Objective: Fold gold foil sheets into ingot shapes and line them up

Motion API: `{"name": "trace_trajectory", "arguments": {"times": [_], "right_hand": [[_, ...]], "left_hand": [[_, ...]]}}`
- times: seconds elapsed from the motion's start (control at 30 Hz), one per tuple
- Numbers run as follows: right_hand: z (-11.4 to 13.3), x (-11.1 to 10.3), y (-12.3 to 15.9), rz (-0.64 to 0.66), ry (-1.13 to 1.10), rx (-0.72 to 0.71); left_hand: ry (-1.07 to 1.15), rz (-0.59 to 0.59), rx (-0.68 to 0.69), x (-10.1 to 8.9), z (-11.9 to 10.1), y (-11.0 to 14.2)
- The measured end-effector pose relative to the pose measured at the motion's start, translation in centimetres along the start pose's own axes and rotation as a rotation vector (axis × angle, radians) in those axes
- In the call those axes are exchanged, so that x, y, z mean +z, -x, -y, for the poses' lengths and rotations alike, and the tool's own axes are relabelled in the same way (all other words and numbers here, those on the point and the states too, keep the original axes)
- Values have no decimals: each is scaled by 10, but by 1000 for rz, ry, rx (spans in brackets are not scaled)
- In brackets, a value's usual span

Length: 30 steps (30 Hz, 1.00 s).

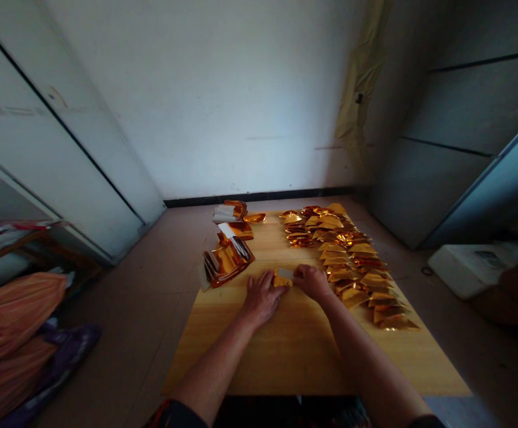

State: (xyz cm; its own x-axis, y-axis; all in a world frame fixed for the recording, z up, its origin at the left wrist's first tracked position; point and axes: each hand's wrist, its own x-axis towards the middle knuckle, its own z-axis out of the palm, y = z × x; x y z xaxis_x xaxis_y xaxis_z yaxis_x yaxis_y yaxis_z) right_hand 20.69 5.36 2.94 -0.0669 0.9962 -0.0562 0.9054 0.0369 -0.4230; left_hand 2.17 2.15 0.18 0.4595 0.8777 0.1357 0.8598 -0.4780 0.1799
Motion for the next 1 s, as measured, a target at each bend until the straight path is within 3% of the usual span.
{"name": "trace_trajectory", "arguments": {"times": [0.7, 0.87, 1.0], "right_hand": [[-1, -2, -3, 32, 21, -23], [-3, 2, 3, 25, 55, -123], [-3, 9, 18, 0, 85, -260]], "left_hand": [[70, 40, -18, -4, 2, -2], [148, 3, -89, -9, -4, -9], [178, -74, -185, -3, -7, -16]]}}
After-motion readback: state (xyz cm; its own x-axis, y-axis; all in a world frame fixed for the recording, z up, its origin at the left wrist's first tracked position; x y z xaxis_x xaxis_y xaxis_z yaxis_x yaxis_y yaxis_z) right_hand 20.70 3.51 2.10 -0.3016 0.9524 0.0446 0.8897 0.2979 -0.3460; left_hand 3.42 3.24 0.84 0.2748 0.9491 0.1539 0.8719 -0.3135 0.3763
